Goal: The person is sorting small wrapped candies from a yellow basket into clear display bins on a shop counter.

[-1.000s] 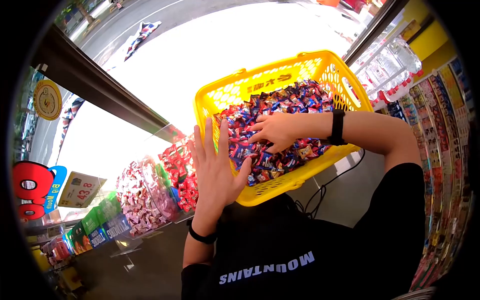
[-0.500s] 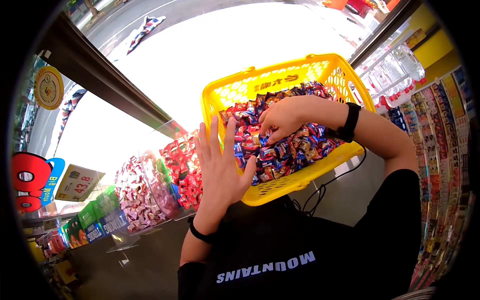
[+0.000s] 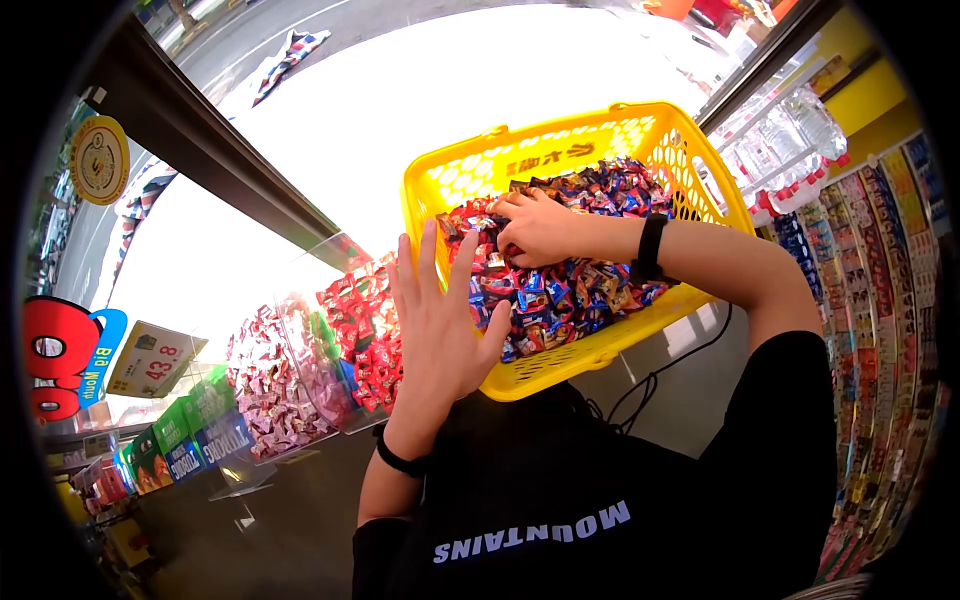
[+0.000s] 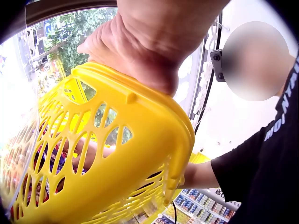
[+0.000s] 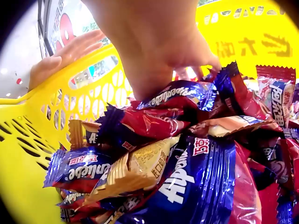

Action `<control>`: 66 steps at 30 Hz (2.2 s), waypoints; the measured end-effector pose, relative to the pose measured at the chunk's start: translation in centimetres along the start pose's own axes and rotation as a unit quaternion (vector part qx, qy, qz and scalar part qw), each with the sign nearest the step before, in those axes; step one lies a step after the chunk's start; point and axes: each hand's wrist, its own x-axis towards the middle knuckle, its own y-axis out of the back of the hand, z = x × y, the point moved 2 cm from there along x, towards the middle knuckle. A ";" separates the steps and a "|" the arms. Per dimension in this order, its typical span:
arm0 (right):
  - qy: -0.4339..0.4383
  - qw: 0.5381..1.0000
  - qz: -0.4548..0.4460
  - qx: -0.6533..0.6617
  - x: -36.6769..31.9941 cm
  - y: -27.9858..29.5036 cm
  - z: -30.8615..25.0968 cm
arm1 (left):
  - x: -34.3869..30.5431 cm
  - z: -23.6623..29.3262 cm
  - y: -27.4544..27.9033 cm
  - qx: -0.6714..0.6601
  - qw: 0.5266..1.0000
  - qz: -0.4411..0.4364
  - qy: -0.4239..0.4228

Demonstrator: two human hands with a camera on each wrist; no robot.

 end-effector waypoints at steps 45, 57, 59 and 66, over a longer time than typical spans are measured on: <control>0.059 0.833 0.428 0.346 -14.4 5.1 -9.3 | -4.3 6.2 -0.5 -0.043 0.995 0.085 -0.023; 0.064 0.813 0.376 0.441 -14.3 5.3 -9.3 | -4.5 5.6 -0.7 -0.050 0.993 0.103 -0.037; 0.055 0.809 0.349 0.470 -14.2 5.7 -9.3 | -4.8 5.6 -0.6 -0.043 0.992 0.115 -0.039; 0.037 0.863 0.342 0.370 -13.9 5.9 -9.5 | -6.1 2.8 1.7 -0.028 0.985 0.163 -0.050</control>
